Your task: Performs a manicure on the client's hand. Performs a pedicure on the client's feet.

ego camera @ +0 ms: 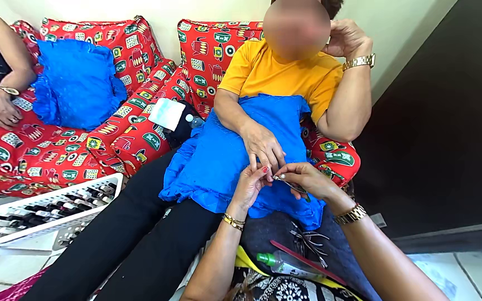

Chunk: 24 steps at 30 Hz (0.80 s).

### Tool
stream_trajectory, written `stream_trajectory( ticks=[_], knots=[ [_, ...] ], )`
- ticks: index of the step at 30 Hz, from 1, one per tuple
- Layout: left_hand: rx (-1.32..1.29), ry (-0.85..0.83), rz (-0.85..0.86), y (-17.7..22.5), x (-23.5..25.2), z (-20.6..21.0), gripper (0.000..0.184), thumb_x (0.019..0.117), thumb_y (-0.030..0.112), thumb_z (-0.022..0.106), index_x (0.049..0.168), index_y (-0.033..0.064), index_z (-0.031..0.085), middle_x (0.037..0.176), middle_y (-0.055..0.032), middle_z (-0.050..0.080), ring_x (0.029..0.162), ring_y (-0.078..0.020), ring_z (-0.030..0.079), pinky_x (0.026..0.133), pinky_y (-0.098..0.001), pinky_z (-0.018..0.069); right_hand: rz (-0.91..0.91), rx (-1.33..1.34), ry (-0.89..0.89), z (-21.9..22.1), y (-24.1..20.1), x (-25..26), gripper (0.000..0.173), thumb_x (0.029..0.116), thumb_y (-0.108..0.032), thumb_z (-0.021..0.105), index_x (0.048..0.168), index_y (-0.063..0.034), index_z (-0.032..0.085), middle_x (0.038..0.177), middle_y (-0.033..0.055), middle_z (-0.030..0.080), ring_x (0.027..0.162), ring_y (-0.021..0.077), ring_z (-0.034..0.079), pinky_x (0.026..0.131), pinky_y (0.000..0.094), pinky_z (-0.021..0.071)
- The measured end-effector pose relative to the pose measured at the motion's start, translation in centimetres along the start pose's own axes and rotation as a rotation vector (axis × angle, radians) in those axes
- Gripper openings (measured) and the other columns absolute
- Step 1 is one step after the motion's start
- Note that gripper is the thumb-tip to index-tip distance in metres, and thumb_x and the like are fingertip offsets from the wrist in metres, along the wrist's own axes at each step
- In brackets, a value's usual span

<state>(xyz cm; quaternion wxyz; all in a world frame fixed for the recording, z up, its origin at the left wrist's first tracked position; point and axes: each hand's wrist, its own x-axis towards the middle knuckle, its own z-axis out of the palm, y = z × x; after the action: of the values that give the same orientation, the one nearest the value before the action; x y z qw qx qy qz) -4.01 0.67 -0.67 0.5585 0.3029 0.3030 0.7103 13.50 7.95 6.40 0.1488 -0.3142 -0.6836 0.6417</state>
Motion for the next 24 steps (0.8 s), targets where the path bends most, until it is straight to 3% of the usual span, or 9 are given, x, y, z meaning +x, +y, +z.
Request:
stream_trajectory(
  ticks=[5, 10, 15, 20, 24],
  knots=[
    [-0.011, -0.013, 0.001, 0.0, 0.0, -0.1, 0.018, 0.0995, 0.005, 0.053, 0.088, 0.0057, 0.067, 0.075, -0.0038, 0.07, 0.069, -0.0115, 0.069, 0.071, -0.0261, 0.0588, -0.02, -0.022, -0.064, -0.8, 0.3, 0.0, 0.022, 0.105, -0.009, 0.049, 0.109, -0.0042, 0.071, 0.062, -0.0081, 0.053, 0.042, -0.0031, 0.039, 0.04, 0.0131, 0.0342],
    [-0.015, -0.005, 0.0, 0.0, 0.0, 0.0, 0.018, 0.1, 0.004, 0.052, 0.09, 0.0052, 0.066, 0.075, -0.0043, 0.07, 0.069, -0.0114, 0.069, 0.071, -0.0262, 0.0591, -0.031, 0.011, -0.048, -0.7, 0.5, 0.1, 0.023, 0.1046, -0.006, 0.049, 0.108, -0.0022, 0.071, 0.06, -0.0059, 0.059, 0.042, 0.0, 0.051, 0.041, 0.0147, 0.0455],
    [-0.014, 0.005, 0.001, 0.0, 0.0, 0.0, 0.016, 0.1, 0.003, 0.052, 0.091, 0.0048, 0.066, 0.076, -0.0044, 0.069, 0.069, -0.0111, 0.068, 0.07, -0.0256, 0.0588, -0.012, 0.037, -0.029, -0.3, 0.2, 0.4, 0.02, 0.1045, -0.005, 0.05, 0.104, -0.0014, 0.07, 0.059, -0.0042, 0.058, 0.042, 0.0007, 0.051, 0.041, 0.0146, 0.0448],
    [-0.021, -0.007, 0.001, 0.0, 0.0, 0.0, 0.018, 0.0997, 0.004, 0.053, 0.089, 0.0061, 0.067, 0.075, -0.004, 0.07, 0.069, -0.0112, 0.069, 0.071, -0.0263, 0.059, -0.041, -0.017, -0.093, -1.0, 0.2, 0.5, 0.022, 0.1038, -0.007, 0.049, 0.106, -0.004, 0.071, 0.06, -0.0086, 0.052, 0.042, -0.0029, 0.041, 0.041, 0.0129, 0.0365],
    [-0.015, -0.008, 0.003, 0.0, 0.1, -0.1, 0.017, 0.0993, 0.004, 0.053, 0.089, 0.0062, 0.067, 0.076, -0.0034, 0.07, 0.069, -0.0108, 0.068, 0.071, -0.0256, 0.0588, -0.059, -0.047, -0.074, -0.9, 0.0, 0.6, 0.02, 0.1041, -0.007, 0.052, 0.105, -0.0021, 0.072, 0.062, -0.0052, 0.061, 0.043, -0.0001, 0.052, 0.042, 0.0147, 0.0458]
  ],
)
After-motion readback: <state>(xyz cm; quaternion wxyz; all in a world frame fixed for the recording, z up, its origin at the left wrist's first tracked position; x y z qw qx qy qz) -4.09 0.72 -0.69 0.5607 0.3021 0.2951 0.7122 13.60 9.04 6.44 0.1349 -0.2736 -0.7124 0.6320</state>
